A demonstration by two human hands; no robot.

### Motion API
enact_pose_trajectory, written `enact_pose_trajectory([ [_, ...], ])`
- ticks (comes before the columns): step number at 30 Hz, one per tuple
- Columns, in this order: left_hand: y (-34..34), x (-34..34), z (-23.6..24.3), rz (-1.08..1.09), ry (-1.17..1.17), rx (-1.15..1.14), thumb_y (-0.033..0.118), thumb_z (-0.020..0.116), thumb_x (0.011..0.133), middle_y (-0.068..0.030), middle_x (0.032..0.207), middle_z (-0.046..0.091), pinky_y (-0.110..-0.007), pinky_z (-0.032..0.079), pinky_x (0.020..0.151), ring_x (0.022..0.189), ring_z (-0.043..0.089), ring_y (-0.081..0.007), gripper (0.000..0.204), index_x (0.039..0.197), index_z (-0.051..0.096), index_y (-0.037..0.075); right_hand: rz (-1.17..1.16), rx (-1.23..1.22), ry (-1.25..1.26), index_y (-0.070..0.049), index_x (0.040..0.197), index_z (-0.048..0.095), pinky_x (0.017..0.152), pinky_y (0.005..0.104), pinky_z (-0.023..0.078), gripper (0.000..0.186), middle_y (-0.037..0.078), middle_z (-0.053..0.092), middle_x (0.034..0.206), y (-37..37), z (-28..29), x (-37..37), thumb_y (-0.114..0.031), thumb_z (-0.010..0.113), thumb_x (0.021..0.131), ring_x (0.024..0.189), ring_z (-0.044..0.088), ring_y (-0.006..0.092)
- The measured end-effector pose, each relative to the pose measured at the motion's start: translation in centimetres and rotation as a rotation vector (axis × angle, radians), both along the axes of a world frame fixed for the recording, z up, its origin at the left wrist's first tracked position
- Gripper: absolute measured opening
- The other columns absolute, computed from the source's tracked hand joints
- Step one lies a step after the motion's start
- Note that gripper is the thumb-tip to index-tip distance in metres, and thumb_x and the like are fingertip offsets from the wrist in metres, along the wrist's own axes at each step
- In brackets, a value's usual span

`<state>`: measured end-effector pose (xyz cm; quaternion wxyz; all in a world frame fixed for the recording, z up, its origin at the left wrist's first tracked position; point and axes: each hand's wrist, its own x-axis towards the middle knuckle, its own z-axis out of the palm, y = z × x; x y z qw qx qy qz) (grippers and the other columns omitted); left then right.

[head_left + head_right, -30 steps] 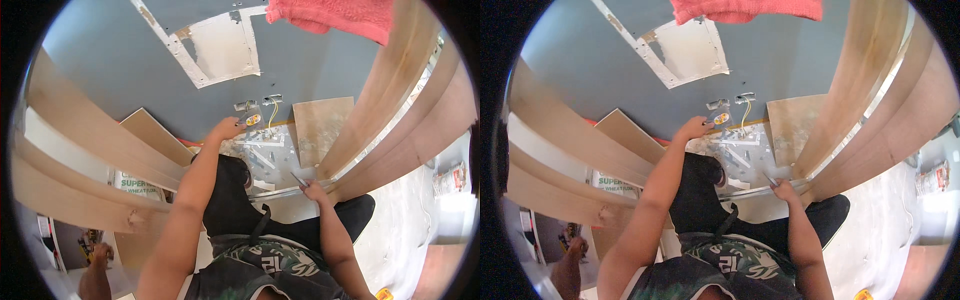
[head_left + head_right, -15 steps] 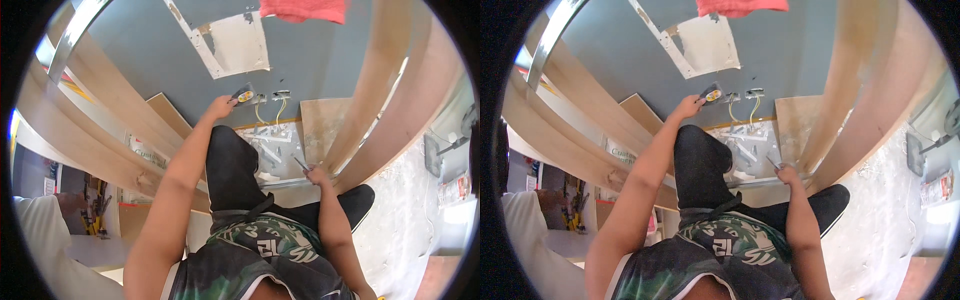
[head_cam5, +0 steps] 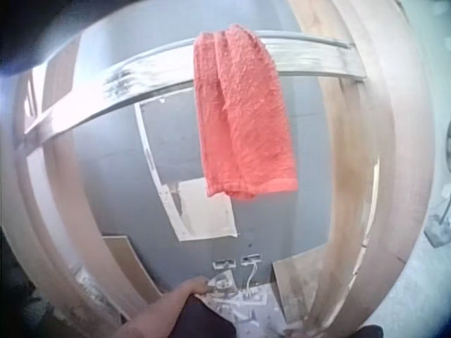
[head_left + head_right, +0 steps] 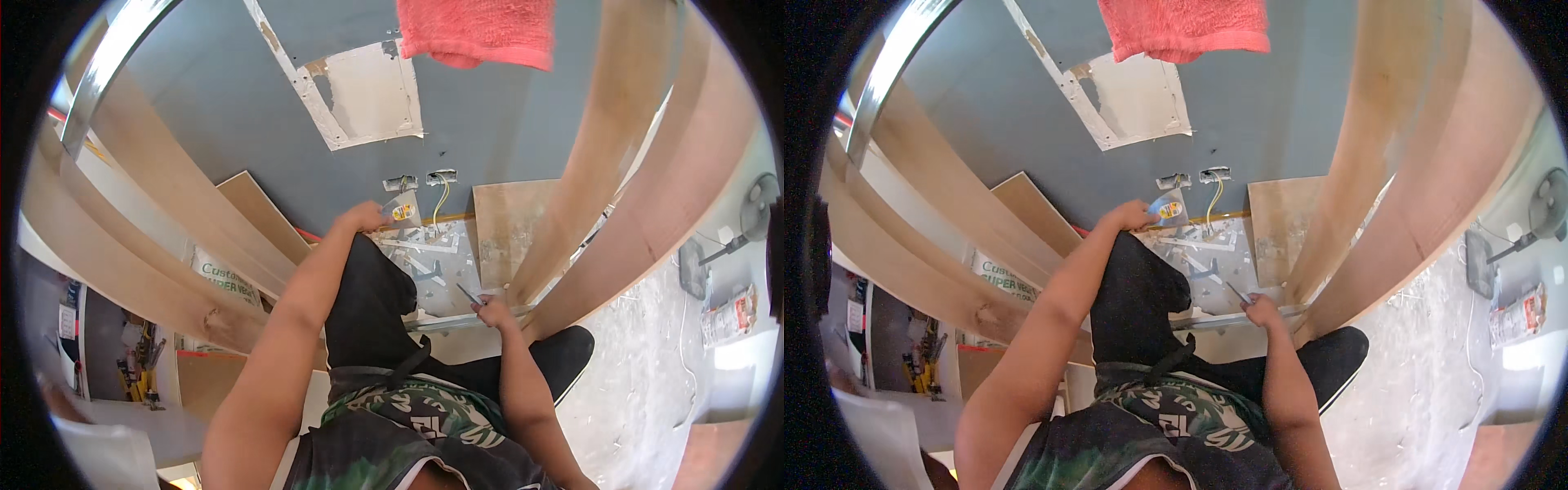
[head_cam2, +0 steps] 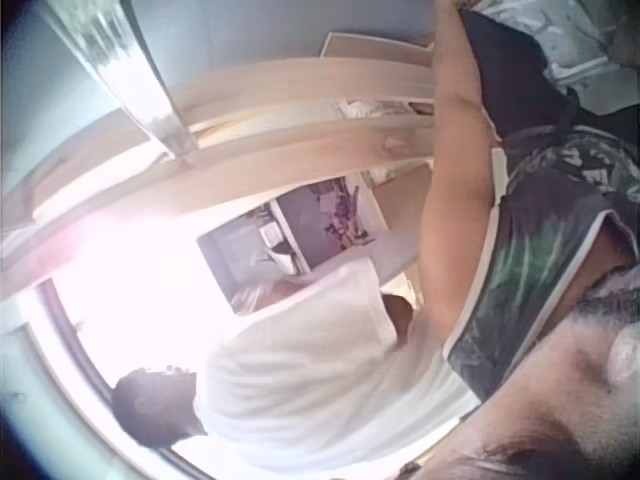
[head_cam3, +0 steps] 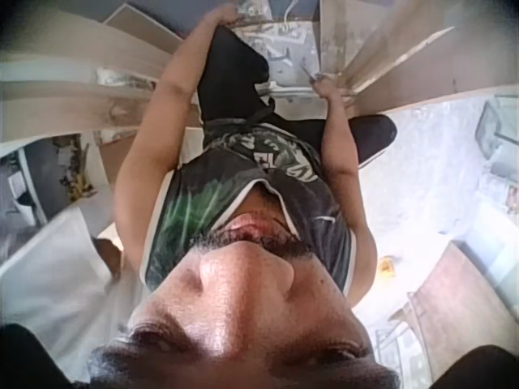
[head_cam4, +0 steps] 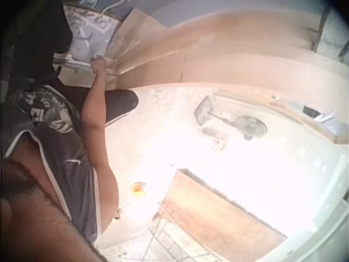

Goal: Cutting and scraping around a drywall patch area using a utility knife and putty knife.

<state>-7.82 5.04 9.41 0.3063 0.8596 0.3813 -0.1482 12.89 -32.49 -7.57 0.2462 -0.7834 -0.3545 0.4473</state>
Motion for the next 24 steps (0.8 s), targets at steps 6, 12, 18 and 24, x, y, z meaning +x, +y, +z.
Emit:
enact_pose_trajectory([
  [6, 3.4, -3.4, -3.0, -0.090, -0.210, 0.382, 0.043, 0.066, 0.093, -0.0202, 0.094, 0.074, -0.049, 0.055, 0.082, 0.090, 0.070, -0.0420, 0.044, 0.107, 0.071, 0.002, 0.049, 0.073, -0.112, -0.002, 0.106, 0.071, 0.053, 0.0367, 0.049, 0.031, 0.009, 0.066, 0.070, 0.9, -3.8, -0.1, -0.030, 0.065, 0.095, 0.056, 0.059, 0.0195],
  [12, 2.8, -2.9, -1.4, 0.121, -0.393, 0.490, 0.046, 0.055, 0.100, -0.0264, 0.096, 0.070, -0.054, 0.053, 0.082, 0.095, 0.066, -0.0485, 0.044, 0.107, 0.068, 0.004, 0.013, -0.068, 0.013, -0.004, 0.123, 0.069, 0.099, 0.0455, 0.050, 0.050, 0.027, 0.069, 0.116, 0.3, -3.0, 0.3, -0.040, 0.068, 0.089, 0.112, 0.066, 0.0406],
  [18, 6.3, -0.8, 4.5, 0.330, -0.630, 0.441, 0.045, 0.054, 0.102, -0.0244, 0.088, 0.071, -0.051, 0.053, 0.074, 0.087, 0.070, -0.0434, 0.047, 0.098, 0.067, 0.000, 0.091, -0.052, 0.026, -0.004, 0.126, 0.067, 0.100, 0.0452, 0.049, 0.052, 0.026, 0.068, 0.119, 1.3, 0.0, 0.1, -0.041, 0.068, 0.090, 0.112, 0.065, 0.0416],
  [24, 4.4, -3.8, 4.0, 0.156, -0.576, 0.613, 0.034, 0.056, 0.101, -0.0184, 0.109, 0.073, -0.046, 0.056, 0.090, 0.098, 0.070, -0.0376, 0.035, 0.113, 0.072, 0.005, 0.168, 0.083, -0.240, 0.001, 0.123, 0.066, 0.102, 0.0494, 0.047, 0.053, 0.030, 0.066, 0.121, 2.1, -0.1, -1.8, -0.042, 0.062, 0.092, 0.117, 0.062, 0.0445],
])
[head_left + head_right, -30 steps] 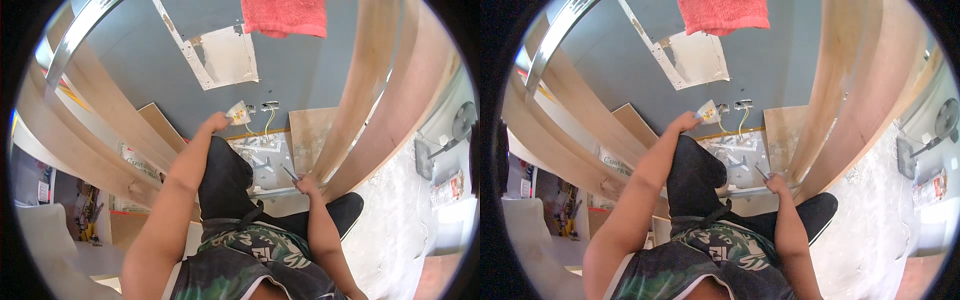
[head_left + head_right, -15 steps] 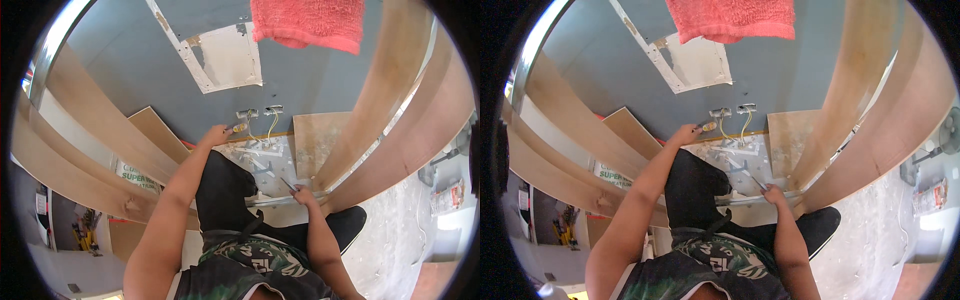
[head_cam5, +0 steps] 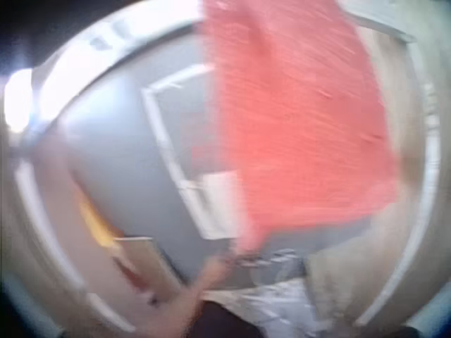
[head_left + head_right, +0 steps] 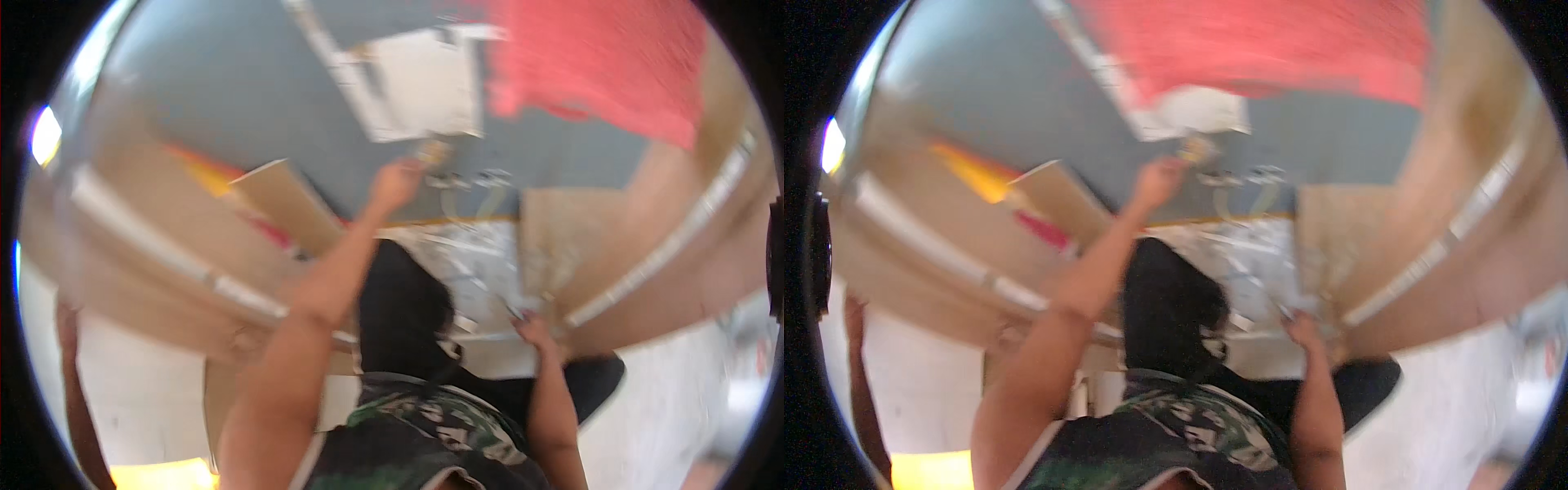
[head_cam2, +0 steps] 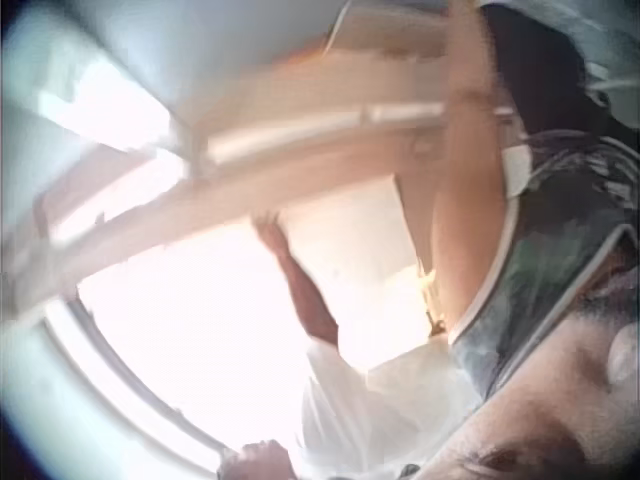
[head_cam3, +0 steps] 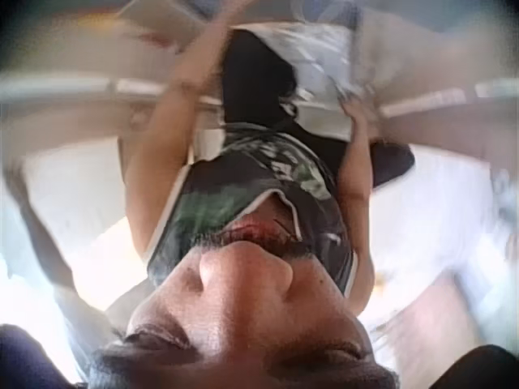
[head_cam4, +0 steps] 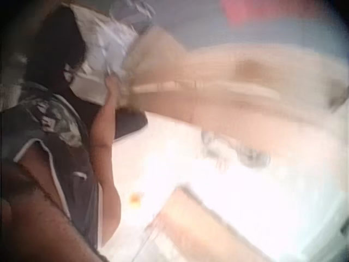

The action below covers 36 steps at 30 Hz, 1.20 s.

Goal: Cutting and scraping around a drywall patch area using a utility knife and putty knife.

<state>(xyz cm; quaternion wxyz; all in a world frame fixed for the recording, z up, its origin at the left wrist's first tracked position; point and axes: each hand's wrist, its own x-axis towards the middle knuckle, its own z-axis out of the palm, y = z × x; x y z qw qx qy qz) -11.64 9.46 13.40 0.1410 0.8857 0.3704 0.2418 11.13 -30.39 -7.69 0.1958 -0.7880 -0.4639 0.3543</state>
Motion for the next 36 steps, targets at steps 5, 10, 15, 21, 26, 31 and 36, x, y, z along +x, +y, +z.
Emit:
enact_pose_trajectory([
  [5, -5.3, 3.1, 1.1, 0.028, -0.214, -0.087, 0.036, 0.058, 0.100, -0.0247, 0.097, 0.071, -0.049, 0.054, 0.082, 0.092, 0.068, -0.0436, 0.038, 0.107, 0.070, 0.001, -0.155, 0.041, 0.165, -0.002, 0.108, 0.070, 0.050, 0.0359, 0.047, 0.029, 0.007, 0.064, 0.068, -4.3, -8.0, 3.6, -0.026, 0.066, 0.091, 0.052, 0.059, 0.0188],
  [10, -5.8, -0.1, 2.9, 0.001, -0.181, -0.002, 0.042, 0.058, 0.100, -0.0240, 0.095, 0.071, -0.048, 0.053, 0.077, 0.091, 0.069, -0.0427, 0.042, 0.105, 0.068, 0.001, -0.091, 0.042, 0.250, -0.001, 0.109, 0.068, 0.063, 0.0403, 0.050, 0.031, 0.010, 0.065, 0.070, -1.7, -2.7, 1.9, -0.026, 0.067, 0.091, 0.063, 0.062, 0.0226],
  [15, -4.8, 0.4, 2.2, 0.163, -0.218, -0.147, 0.045, 0.059, 0.100, -0.0208, 0.094, 0.073, -0.047, 0.056, 0.079, 0.090, 0.071, -0.0412, 0.045, 0.108, 0.068, 0.002, -0.124, 0.124, 0.108, -0.002, 0.100, 0.068, 0.062, 0.0392, 0.048, 0.026, 0.011, 0.063, 0.070, -1.5, -6.9, 2.9, -0.027, 0.065, 0.092, 0.063, 0.060, 0.0221],
  [21, -1.5, 4.4, 0.2, 0.166, -0.543, -0.385, 0.037, 0.058, 0.103, -0.0081, 0.069, 0.068, -0.034, 0.050, 0.056, 0.058, 0.063, -0.0157, 0.039, 0.093, 0.064, -0.001, -0.145, -0.122, 0.225, -0.006, 0.118, 0.071, 0.093, 0.0474, 0.051, 0.041, 0.025, 0.070, 0.112, -1.5, -1.5, 1.6, -0.035, 0.067, 0.090, 0.107, 0.066, 0.0422],
  [26, -0.1, 7.1, -1.3, 0.195, -0.629, -0.659, 0.032, 0.060, 0.102, -0.0056, 0.067, 0.064, -0.031, 0.046, 0.048, 0.053, 0.059, -0.0135, 0.034, 0.091, 0.063, 0.000, -0.151, -0.238, 0.192, -0.003, 0.119, 0.070, 0.095, 0.0485, 0.051, 0.044, 0.027, 0.070, 0.111, -2.7, -1.6, 1.1, -0.036, 0.066, 0.091, 0.108, 0.066, 0.0438],
  [31, -2.0, 10.1, -4.4, 0.244, -0.896, -1.054, 0.030, 0.068, 0.098, -0.0054, 0.071, 0.059, -0.030, 0.047, 0.048, 0.052, 0.055, -0.0140, 0.030, 0.095, 0.058, 0.002, -0.198, -0.073, 0.003, -0.001, 0.099, 0.067, 0.052, 0.0362, 0.049, 0.035, 0.009, 0.063, 0.068, -5.4, -6.8, 2.9, -0.035, 0.063, 0.098, 0.055, 0.059, 0.0202],
  [36, -10.1, 10.6, -3.7, -0.035, -0.205, -1.330, 0.063, 0.073, 0.086, -0.0064, 0.074, 0.055, -0.033, 0.049, 0.050, 0.058, 0.052, -0.0168, 0.069, 0.104, 0.057, -0.001, -0.701, 0.526, 0.109, -0.002, 0.103, 0.063, 0.055, 0.0354, 0.046, 0.023, 0.007, 0.055, 0.070, 0.8, 2.5, 1.4, -0.024, 0.056, 0.104, 0.056, 0.054, 0.0183],
])
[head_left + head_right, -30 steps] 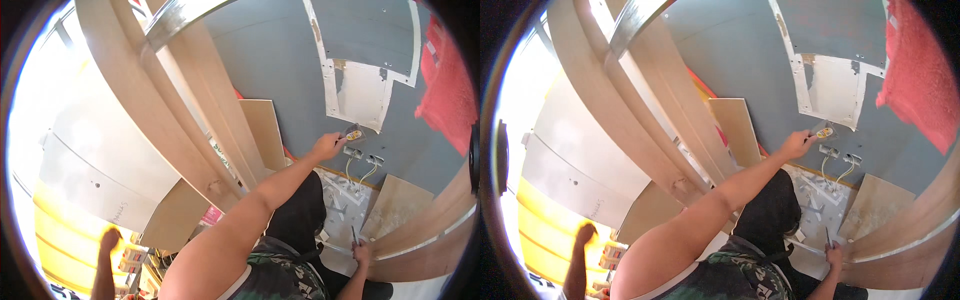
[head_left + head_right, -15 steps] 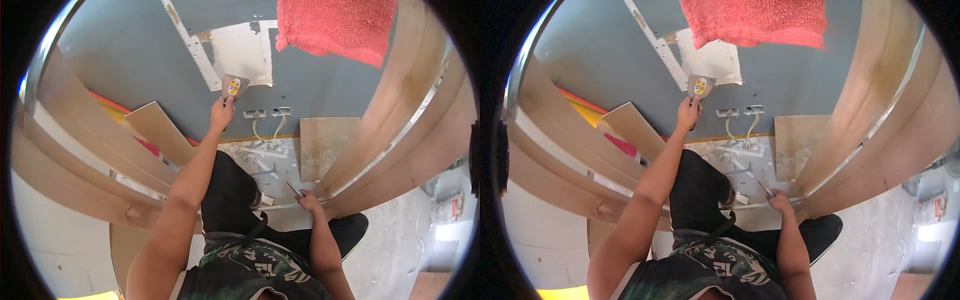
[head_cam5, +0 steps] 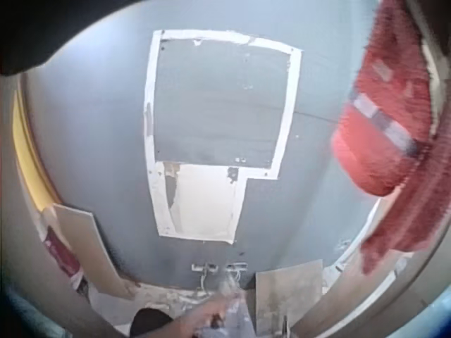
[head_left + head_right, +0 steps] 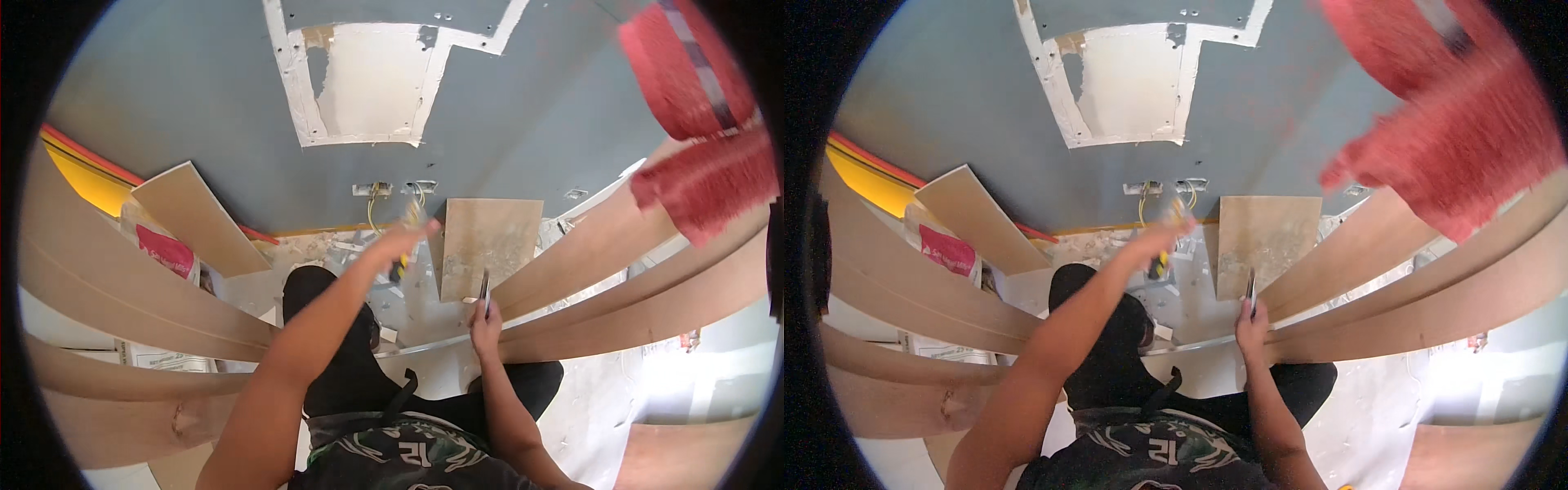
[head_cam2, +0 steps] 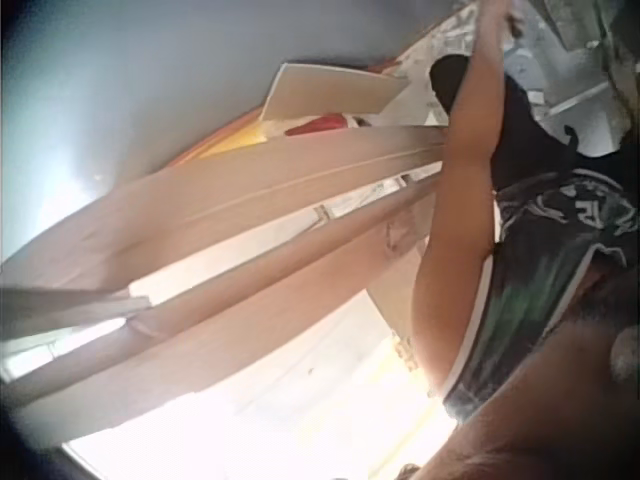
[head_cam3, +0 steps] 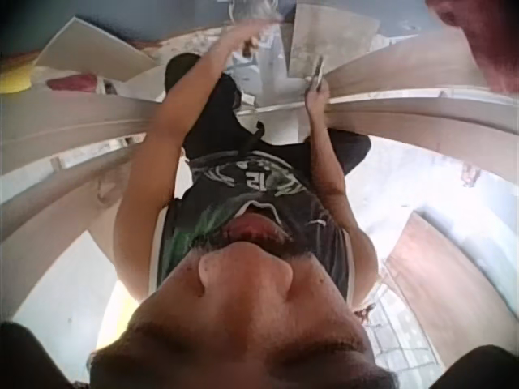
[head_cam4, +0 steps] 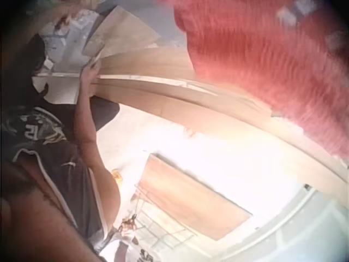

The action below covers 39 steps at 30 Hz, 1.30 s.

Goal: Cutting and scraping around a drywall patch area using a utility knife and putty knife.

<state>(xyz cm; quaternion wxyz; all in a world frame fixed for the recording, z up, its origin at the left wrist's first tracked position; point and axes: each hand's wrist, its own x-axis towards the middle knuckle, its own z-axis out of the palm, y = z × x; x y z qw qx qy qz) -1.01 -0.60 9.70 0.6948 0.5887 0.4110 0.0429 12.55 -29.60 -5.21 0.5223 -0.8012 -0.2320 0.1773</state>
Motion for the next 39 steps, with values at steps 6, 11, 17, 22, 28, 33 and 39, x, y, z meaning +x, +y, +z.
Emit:
enact_pose_trajectory([
  [6, -6.3, 2.1, -1.9, -0.138, -0.263, -0.271, 0.076, 0.064, 0.085, -0.0153, 0.105, 0.063, -0.036, 0.049, 0.054, 0.076, 0.061, -0.0189, 0.096, 0.136, 0.051, -0.004, 0.297, -0.080, -0.494, 0.000, 0.130, 0.059, 0.091, 0.0417, 0.048, 0.036, 0.018, 0.059, 0.098, 10.3, 15.9, -4.9, -0.009, 0.060, 0.095, 0.096, 0.059, 0.0342],
  [11, -3.9, 2.5, -0.7, 0.206, -0.380, -0.511, 0.048, 0.059, 0.098, -0.0092, 0.088, 0.069, -0.037, 0.054, 0.072, 0.078, 0.067, -0.0190, 0.046, 0.105, 0.067, 0.003, 0.444, 0.120, 0.086, -0.004, 0.133, 0.060, 0.086, 0.0345, 0.052, 0.039, 0.008, 0.063, 0.112, 12.1, 16.8, -3.0, -0.012, 0.067, 0.095, 0.101, 0.062, 0.0191],
  [17, -2.0, 2.1, -2.9, 0.243, -0.509, -0.477, 0.034, 0.059, 0.094, -0.0065, 0.078, 0.065, -0.037, 0.054, 0.066, 0.066, 0.064, -0.0217, 0.030, 0.098, 0.065, 0.004, 0.118, 0.151, 0.573, 0.000, 0.128, 0.062, 0.082, 0.0310, 0.052, 0.040, 0.004, 0.067, 0.105, 15.7, 14.5, -2.3, -0.029, 0.064, 0.101, 0.095, 0.063, 0.0145],
  [22, -0.5, 1.8, -5.6, 0.249, -0.360, -0.070, 0.032, 0.064, 0.091, -0.0072, 0.097, 0.065, -0.033, 0.050, 0.083, 0.091, 0.064, -0.0192, 0.036, 0.107, 0.063, 0.000, 0.321, 0.174, 0.684, 0.000, 0.119, 0.062, 0.080, 0.0281, 0.050, 0.031, 0.005, 0.067, 0.101, 18.3, 11.5, -2.7, -0.026, 0.063, 0.103, 0.090, 0.061, 0.0108],
  [28, 5.1, -1.5, 1.6, 0.630, -0.227, -0.028, 0.025, 0.057, 0.090, -0.0128, 0.114, 0.062, -0.037, 0.045, 0.095, 0.107, 0.056, -0.0237, 0.050, 0.131, 0.059, -0.005, 0.179, 0.353, 0.100, 0.002, 0.109, 0.048, 0.075, 0.0289, 0.053, 0.019, 0.011, 0.069, 0.092, 23.2, 11.0, -5.2, -0.017, 0.053, 0.107, 0.081, 0.067, 0.0152],
  [33, 11.8, -4.8, -1.3, 1.125, -0.584, 0.102, 0.021, 0.054, 0.089, -0.0033, 0.108, 0.061, -0.033, 0.041, 0.089, 0.095, 0.048, -0.0158, 0.040, 0.122, 0.069, 0.004, 0.099, 0.409, -0.268, -0.001, 0.104, 0.039, 0.058, 0.0296, 0.048, 0.022, 0.008, 0.057, 0.070, 28.2, 11.1, -6.0, -0.020, 0.050, 0.107, 0.063, 0.058, 0.0124],
  [39, 12.1, -4.8, -0.5, 1.225, -0.637, 0.107, 0.021, 0.055, 0.088, -0.0006, 0.098, 0.055, -0.030, 0.038, 0.089, 0.090, 0.045, -0.0153, 0.036, 0.114, 0.073, 0.006, 0.057, 0.332, -0.392, 0.001, 0.109, 0.047, 0.069, 0.0421, 0.047, 0.024, 0.018, 0.059, 0.088, 31.6, 8.3, -5.3, -0.022, 0.050, 0.106, 0.077, 0.062, 0.0291],
])
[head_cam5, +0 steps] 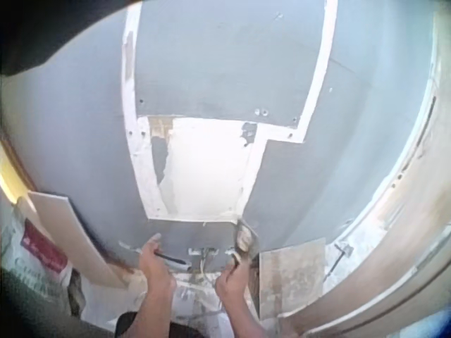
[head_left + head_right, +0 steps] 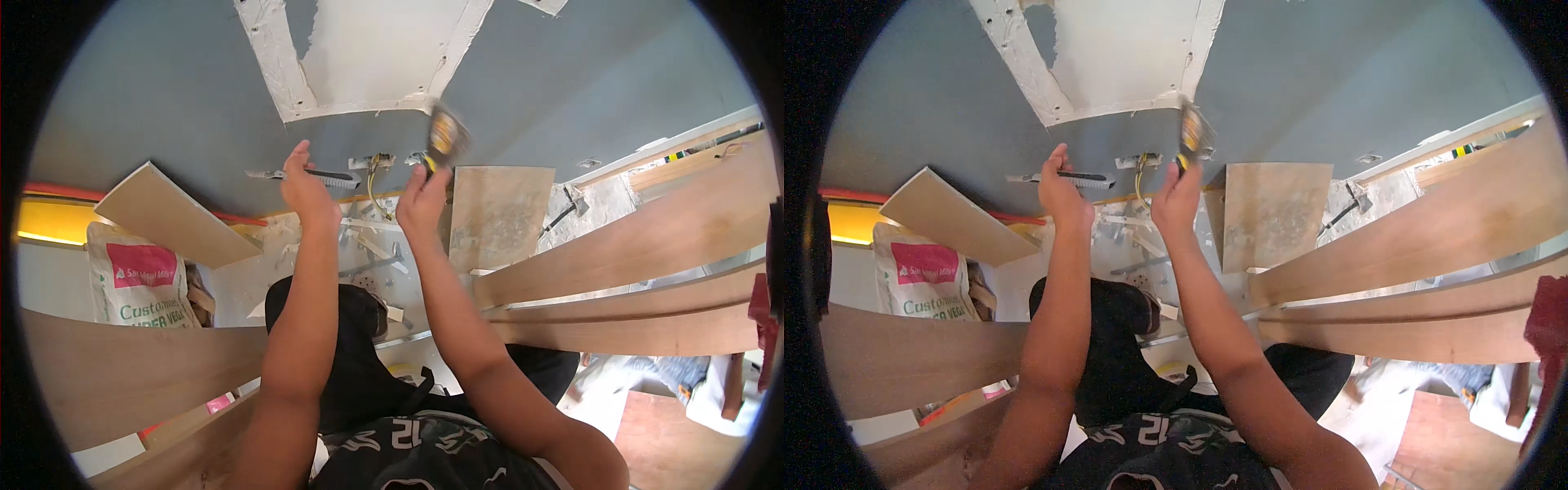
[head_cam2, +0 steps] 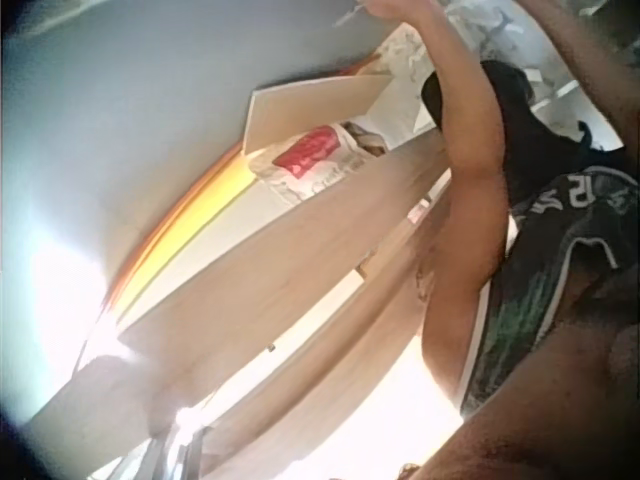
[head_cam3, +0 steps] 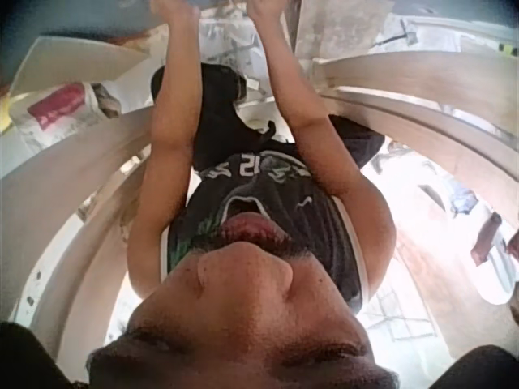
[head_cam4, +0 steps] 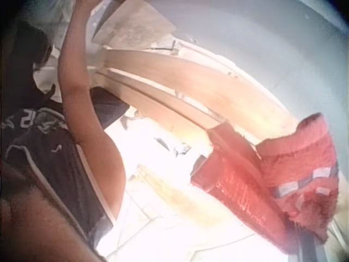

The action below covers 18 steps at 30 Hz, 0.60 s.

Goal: Cutting and scraping around a drywall patch area using a utility knife and putty knife.

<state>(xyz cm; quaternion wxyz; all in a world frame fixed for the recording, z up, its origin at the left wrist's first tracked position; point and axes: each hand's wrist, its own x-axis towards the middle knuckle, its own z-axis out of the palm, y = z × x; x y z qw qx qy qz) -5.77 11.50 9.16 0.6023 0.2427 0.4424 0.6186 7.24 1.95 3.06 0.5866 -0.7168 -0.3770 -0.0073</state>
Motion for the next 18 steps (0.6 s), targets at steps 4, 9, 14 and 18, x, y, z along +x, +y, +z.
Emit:
enact_pose_trajectory([
  [4, 0.6, 0.2, -0.2, 0.019, 0.015, -0.049, 0.019, 0.054, 0.092, -0.0014, 0.102, 0.061, -0.029, 0.041, 0.090, 0.092, 0.048, -0.0144, 0.034, 0.113, 0.074, 0.002, 0.009, 0.025, 0.067, 0.002, 0.110, 0.047, 0.070, 0.0483, 0.047, 0.024, 0.024, 0.061, 0.089, 0.4, -0.9, -0.2, -0.021, 0.050, 0.105, 0.079, 0.062, 0.0402],
  [9, 0.6, 0.6, -0.7, -0.006, 0.007, -0.008, 0.019, 0.053, 0.092, -0.0022, 0.102, 0.062, -0.030, 0.041, 0.091, 0.092, 0.048, -0.0150, 0.035, 0.114, 0.074, 0.002, -0.047, -0.123, 0.031, 0.004, 0.113, 0.048, 0.070, 0.0503, 0.048, 0.026, 0.026, 0.061, 0.090, 1.4, -0.3, -0.3, -0.021, 0.050, 0.105, 0.076, 0.061, 0.0449],
  [14, 0.4, 0.6, -0.5, 0.009, -0.017, -0.024, 0.020, 0.052, 0.092, -0.0032, 0.105, 0.061, -0.031, 0.042, 0.092, 0.094, 0.048, -0.0154, 0.036, 0.114, 0.074, 0.001, -0.017, 0.078, 0.114, 0.003, 0.114, 0.049, 0.073, 0.0539, 0.047, 0.026, 0.031, 0.062, 0.096, 0.7, -0.3, -1.2, -0.021, 0.050, 0.105, 0.085, 0.061, 0.0521],
  [18, -0.3, 1.1, 0.0, 0.007, -0.008, -0.049, 0.020, 0.052, 0.092, -0.0044, 0.107, 0.062, -0.033, 0.041, 0.093, 0.095, 0.048, -0.0159, 0.036, 0.114, 0.073, 0.001, -0.061, -0.064, 0.075, 0.002, 0.115, 0.050, 0.072, 0.0484, 0.047, 0.025, 0.023, 0.062, 0.092, -0.1, -0.9, -0.7, -0.020, 0.049, 0.105, 0.081, 0.063, 0.0412],
])
